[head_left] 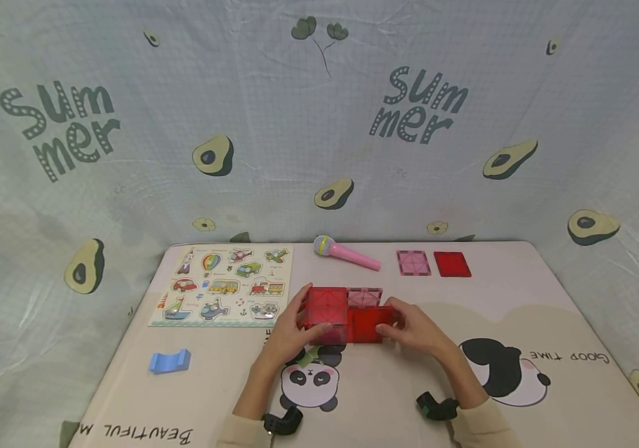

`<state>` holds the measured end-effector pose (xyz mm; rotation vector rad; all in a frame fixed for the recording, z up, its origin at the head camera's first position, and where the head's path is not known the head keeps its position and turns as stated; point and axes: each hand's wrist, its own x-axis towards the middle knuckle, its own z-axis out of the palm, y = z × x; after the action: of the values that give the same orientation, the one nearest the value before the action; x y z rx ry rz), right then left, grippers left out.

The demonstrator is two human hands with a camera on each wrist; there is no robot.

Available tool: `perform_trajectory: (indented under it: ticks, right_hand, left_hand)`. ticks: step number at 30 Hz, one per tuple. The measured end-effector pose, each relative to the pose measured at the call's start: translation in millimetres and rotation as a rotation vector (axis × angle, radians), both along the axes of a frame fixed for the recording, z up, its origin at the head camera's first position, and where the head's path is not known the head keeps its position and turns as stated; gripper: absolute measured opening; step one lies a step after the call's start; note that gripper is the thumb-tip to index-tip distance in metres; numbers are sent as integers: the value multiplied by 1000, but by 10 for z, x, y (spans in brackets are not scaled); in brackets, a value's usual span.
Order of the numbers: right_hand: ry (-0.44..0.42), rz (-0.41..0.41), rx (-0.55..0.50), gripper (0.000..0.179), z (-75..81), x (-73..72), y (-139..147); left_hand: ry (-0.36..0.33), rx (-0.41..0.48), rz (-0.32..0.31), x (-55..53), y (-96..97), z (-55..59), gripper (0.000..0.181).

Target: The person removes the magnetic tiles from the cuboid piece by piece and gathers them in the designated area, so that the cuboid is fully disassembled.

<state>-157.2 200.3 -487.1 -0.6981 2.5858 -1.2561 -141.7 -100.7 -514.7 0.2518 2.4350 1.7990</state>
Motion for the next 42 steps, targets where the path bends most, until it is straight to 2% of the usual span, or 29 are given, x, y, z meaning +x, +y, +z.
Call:
perform_trajectory:
  ticks: [11, 24, 33, 42]
  right_hand:
    - [-60, -47, -77, 30, 44, 11, 39]
    - [-82, -36, -185, 31, 93, 2, 98]
    - [-61, -37, -265, 31, 114, -6, 156]
    - [-44, -93, -248, 34, 177, -23, 282]
  left_hand:
    - [7, -14, 2, -1, 11, -15, 88]
    - [11, -23, -1, -6, 7, -14, 89]
    - [21, -24, -10, 2, 4, -14, 91]
    - [17, 8, -10, 4, 11, -7, 89]
